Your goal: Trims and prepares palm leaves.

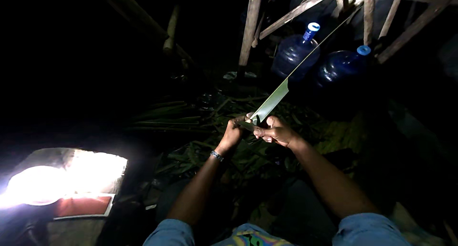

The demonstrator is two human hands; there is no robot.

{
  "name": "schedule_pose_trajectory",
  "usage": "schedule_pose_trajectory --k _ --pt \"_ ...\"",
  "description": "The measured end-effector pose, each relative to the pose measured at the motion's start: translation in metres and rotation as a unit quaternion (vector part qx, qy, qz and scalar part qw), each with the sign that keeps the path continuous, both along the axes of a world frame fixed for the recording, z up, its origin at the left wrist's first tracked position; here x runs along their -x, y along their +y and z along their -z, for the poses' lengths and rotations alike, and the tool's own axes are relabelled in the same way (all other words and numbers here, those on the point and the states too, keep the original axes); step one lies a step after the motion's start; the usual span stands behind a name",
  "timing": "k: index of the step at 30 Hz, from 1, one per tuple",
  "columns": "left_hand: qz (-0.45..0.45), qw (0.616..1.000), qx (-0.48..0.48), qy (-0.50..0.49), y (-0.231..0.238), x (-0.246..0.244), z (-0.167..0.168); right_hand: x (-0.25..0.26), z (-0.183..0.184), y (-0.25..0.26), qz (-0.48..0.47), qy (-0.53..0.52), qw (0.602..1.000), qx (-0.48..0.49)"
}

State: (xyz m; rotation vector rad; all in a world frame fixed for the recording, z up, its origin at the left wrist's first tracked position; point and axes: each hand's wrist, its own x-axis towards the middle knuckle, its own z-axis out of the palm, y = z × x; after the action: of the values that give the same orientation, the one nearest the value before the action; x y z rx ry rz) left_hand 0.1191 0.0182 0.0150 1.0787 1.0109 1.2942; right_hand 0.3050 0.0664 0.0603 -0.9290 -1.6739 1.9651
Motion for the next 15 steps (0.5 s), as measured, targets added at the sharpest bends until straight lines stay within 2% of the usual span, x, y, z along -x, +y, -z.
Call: schedule_pose_trajectory --k 6,9,12,15 --pt "0.058 0.997 0.027 -0.037 -0.002 0.006 -0.011 -0.007 -0.005 -0.002 0.037 -0.014 0.997 -0.073" --pt "0.079 0.995 0.047 -0.043 -0.002 0.012 -0.012 -0.004 -0.004 -0.006 0.057 -0.005 0.987 -0.15" --pt "0.084 0.993 0.061 -0.05 -0.003 0.015 -0.017 -0.002 0.002 -0.007 0.088 0.003 0.963 -0.256" --pt "0.073 0.994 0.065 -0.053 -0.004 0.014 -0.021 -0.001 0.009 -0.006 0.122 -0.019 0.919 -0.374"
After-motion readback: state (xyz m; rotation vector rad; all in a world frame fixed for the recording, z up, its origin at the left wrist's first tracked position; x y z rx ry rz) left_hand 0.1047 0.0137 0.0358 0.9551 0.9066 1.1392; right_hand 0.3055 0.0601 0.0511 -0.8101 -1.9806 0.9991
